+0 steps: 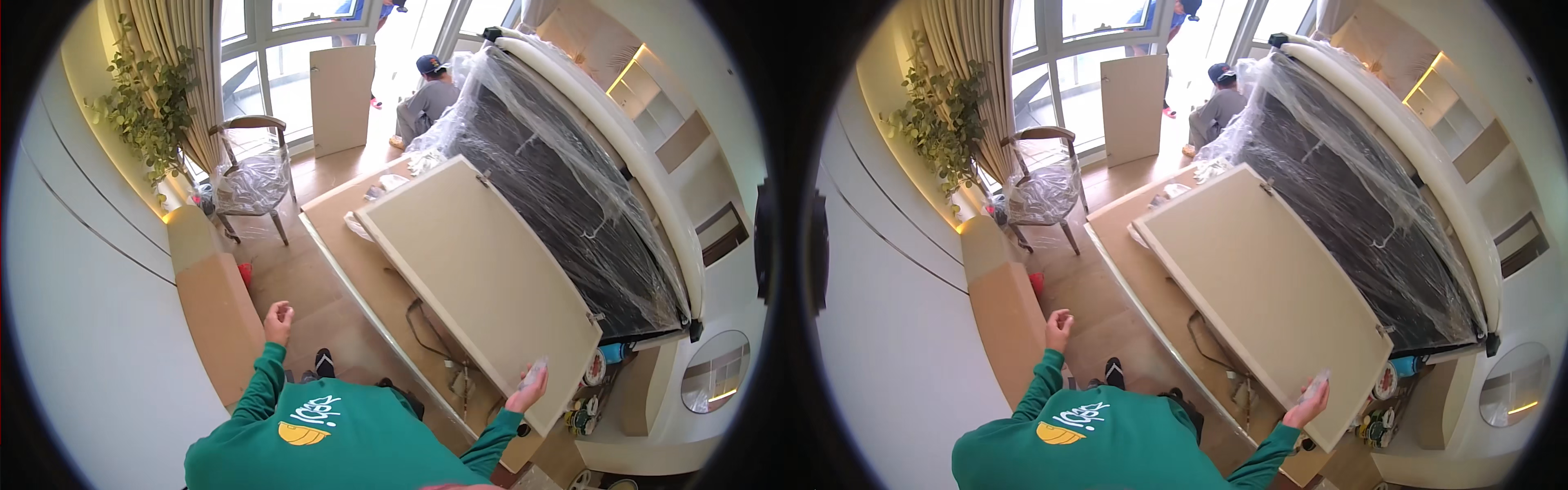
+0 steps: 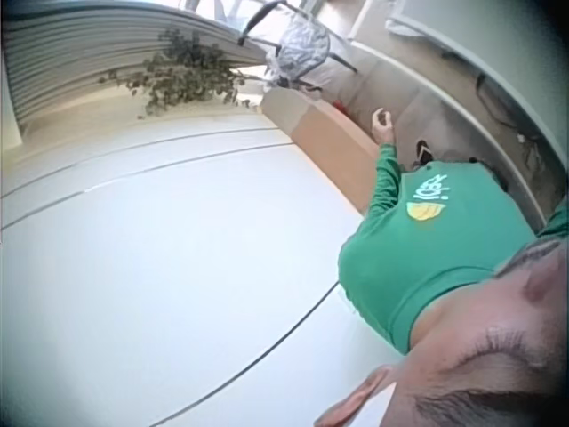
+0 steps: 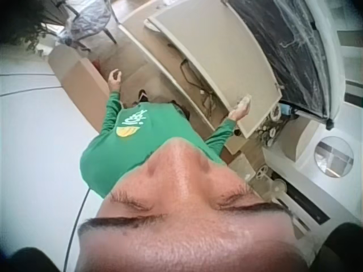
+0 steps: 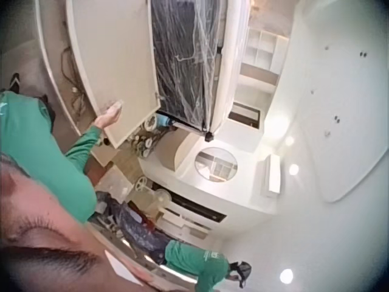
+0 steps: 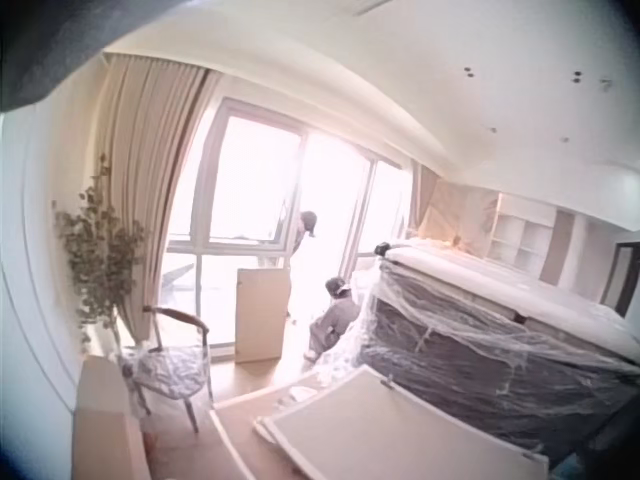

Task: The person takes an item and a cord from an upper cabinet, carries a door panel to a workspace, and applies adhesive tape to its hinge.

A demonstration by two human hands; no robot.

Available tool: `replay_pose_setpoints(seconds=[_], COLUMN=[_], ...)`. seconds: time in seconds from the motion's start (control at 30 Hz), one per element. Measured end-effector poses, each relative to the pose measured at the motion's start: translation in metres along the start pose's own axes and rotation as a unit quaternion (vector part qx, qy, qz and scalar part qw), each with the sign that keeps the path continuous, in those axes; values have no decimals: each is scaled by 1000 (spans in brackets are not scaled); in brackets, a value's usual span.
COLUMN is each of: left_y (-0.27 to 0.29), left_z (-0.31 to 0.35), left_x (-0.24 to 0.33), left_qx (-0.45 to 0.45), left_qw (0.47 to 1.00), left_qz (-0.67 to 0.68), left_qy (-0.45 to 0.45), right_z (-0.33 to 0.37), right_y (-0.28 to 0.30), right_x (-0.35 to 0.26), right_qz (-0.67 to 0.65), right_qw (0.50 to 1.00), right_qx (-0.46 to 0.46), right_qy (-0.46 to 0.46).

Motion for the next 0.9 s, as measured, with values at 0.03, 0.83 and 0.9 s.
replay_pose_setpoints(seconds=[0.03, 0.83, 0.9], left_y=[5, -169, -207], left_z=[-7, -298, -317], left_x=[2, 146, 157], left_qx=[-15, -383, -460], left_qw=[1000, 904, 865], left_qz=[1, 179, 190], left_qy=[0, 63, 61], right_z=[2, 90, 91], right_y=[-27, -429, -438], right_x=[2, 87, 84], right_qz=[7, 127, 122], right_qw=[1000, 915, 925], right_qx=[-27, -374, -358], right_qy=[3, 82, 25])
Point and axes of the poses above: each hand's wrist, its own z-axis away from the middle knuckle, its own y-axis out of the back of the hand, x = y × z, the point moved 1 cm from there along -z, towards the middle knuckle, and after that the axes turned 3 degrees about -z, right-handed, at the moved point
